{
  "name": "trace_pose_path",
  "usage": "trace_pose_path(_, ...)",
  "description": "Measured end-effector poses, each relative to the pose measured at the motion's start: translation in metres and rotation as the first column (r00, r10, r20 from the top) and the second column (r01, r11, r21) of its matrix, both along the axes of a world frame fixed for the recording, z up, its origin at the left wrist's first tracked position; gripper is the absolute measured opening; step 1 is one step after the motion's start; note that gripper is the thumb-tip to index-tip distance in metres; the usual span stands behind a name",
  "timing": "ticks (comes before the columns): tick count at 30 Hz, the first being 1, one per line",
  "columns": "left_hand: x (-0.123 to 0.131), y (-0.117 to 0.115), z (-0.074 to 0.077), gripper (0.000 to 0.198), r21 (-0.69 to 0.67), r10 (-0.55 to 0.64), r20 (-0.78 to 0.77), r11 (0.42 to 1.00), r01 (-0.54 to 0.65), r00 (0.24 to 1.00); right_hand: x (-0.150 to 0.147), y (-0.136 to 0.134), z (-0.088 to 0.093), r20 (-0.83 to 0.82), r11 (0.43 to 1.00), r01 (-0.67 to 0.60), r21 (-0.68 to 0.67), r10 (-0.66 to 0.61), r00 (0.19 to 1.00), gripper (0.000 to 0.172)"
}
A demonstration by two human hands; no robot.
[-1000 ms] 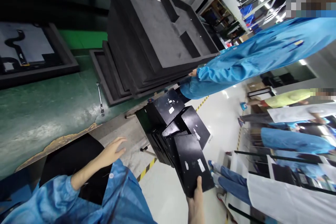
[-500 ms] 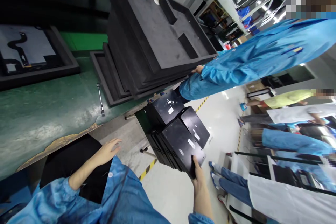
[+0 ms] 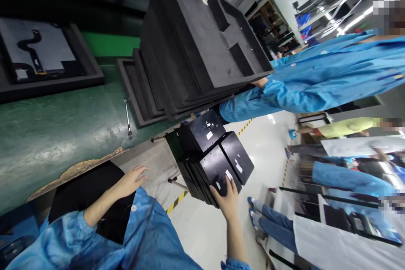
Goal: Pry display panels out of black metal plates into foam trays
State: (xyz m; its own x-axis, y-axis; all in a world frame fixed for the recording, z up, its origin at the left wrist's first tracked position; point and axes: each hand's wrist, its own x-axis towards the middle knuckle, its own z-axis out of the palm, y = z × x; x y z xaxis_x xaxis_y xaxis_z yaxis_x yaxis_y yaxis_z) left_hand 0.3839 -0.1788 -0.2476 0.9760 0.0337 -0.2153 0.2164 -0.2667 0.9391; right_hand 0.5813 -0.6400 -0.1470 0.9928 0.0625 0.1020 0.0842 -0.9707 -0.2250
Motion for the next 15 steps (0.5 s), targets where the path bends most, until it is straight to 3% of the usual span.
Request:
trace_pose_path(4,-0.002,0.0,-0.001,0.039,0.015,0.002,0.001,1.0,-0.002,1.0,0.021,0.052,-0.019,-0.059,0.922,-0.331,-0.2,0.326,0.944,0.098)
trace_pose_path(8,-0.005,0.0,-0.001,0.039,0.036,0.001,0.009,0.999,-0.001,1.0,0.053,0.094,-0.019,-0.147,0.829,-0.487,-0.273,0.464,0.873,0.094)
trace_pose_path(15,-0.005,-0.006,-0.008,0.044,0.093,0.015,0.068,0.995,-0.021,0.998,0.068,0.098,-0.001,-0.14,0.77,-0.61,-0.188,0.594,0.792,0.076)
